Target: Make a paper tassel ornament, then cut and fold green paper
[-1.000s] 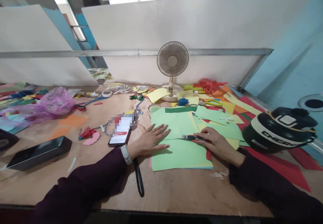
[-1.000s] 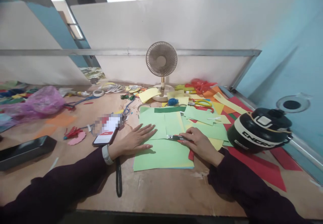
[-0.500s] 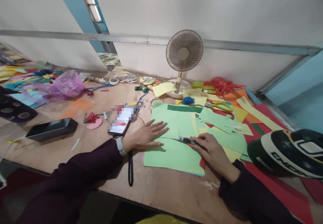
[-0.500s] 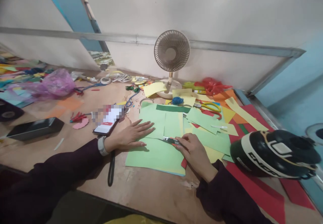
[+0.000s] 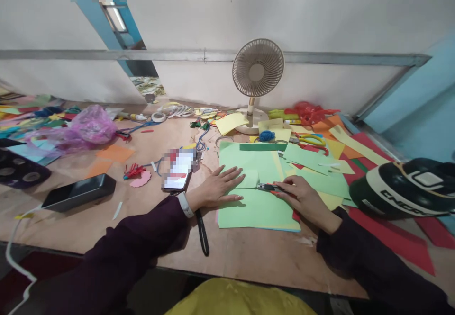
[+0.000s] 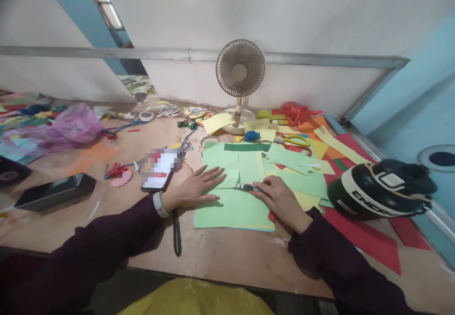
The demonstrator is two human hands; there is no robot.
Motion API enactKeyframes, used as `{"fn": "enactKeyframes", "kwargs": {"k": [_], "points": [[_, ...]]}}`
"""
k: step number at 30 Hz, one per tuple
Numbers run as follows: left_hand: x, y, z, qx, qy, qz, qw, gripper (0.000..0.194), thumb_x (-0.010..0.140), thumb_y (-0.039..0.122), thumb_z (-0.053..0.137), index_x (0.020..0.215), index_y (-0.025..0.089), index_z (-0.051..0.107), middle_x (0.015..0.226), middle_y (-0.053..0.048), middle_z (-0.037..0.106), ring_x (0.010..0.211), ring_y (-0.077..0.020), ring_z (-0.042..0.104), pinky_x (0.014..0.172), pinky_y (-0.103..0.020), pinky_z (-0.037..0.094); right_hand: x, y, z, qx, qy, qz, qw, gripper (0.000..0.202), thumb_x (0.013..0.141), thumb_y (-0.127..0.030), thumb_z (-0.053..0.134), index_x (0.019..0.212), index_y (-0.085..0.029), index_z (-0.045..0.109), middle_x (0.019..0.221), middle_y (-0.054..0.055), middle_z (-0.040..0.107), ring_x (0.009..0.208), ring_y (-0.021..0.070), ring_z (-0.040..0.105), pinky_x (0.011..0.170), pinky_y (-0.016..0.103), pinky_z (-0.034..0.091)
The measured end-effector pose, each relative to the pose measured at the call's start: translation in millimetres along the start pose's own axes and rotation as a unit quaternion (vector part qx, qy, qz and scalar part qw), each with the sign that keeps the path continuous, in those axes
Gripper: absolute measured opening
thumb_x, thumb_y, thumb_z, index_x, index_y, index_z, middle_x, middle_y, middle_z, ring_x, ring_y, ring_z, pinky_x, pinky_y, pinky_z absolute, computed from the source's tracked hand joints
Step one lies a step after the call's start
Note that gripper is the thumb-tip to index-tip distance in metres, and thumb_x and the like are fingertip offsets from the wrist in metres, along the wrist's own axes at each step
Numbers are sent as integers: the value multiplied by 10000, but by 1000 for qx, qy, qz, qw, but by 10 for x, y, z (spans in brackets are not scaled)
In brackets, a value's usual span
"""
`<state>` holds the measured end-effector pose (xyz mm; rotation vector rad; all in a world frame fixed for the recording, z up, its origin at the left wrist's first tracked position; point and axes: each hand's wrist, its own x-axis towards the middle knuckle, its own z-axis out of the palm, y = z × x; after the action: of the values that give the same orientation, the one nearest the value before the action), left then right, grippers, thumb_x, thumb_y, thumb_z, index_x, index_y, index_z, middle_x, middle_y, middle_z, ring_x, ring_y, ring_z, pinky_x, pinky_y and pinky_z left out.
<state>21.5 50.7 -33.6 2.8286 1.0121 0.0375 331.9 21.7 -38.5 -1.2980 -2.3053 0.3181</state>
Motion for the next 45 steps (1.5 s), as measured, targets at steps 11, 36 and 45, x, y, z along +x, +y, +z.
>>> {"fn": "enactKeyframes", "kwargs": {"k": [11, 36, 45], "points": [[2, -44, 128, -1, 45, 8, 999, 699, 936, 651, 235, 1511, 265, 137, 1560, -59, 193, 1444, -215, 155, 1150, -402, 29, -81, -7, 1, -11, 21, 1, 1000, 450, 912, -524, 454, 1122, -209, 698, 970, 120, 586, 932, 257, 570, 806, 400, 508], [20, -50, 135, 10, 32, 8, 999, 688, 946, 635, 225, 1512, 257, 122, 1567, -52, 173, 1446, -214, 145, 1146, -405, 37, -96, -23, 12, -14, 8, -24, 1000, 403, 921, -466, 475, 1127, -191, 687, 970, 119, 577, 930, 257, 556, 790, 392, 491], [14, -49, 134, 8, 34, 6, 999, 681, 948, 630, 230, 1511, 260, 130, 1565, -54, 182, 1446, -209, 148, 1146, -402, 32, -92, -29, 54, -17, 24, -39, 999, 389, 919, -454, 487, 1106, -182, 693, 952, 118, 581, 915, 255, 551, 779, 393, 493]]}}
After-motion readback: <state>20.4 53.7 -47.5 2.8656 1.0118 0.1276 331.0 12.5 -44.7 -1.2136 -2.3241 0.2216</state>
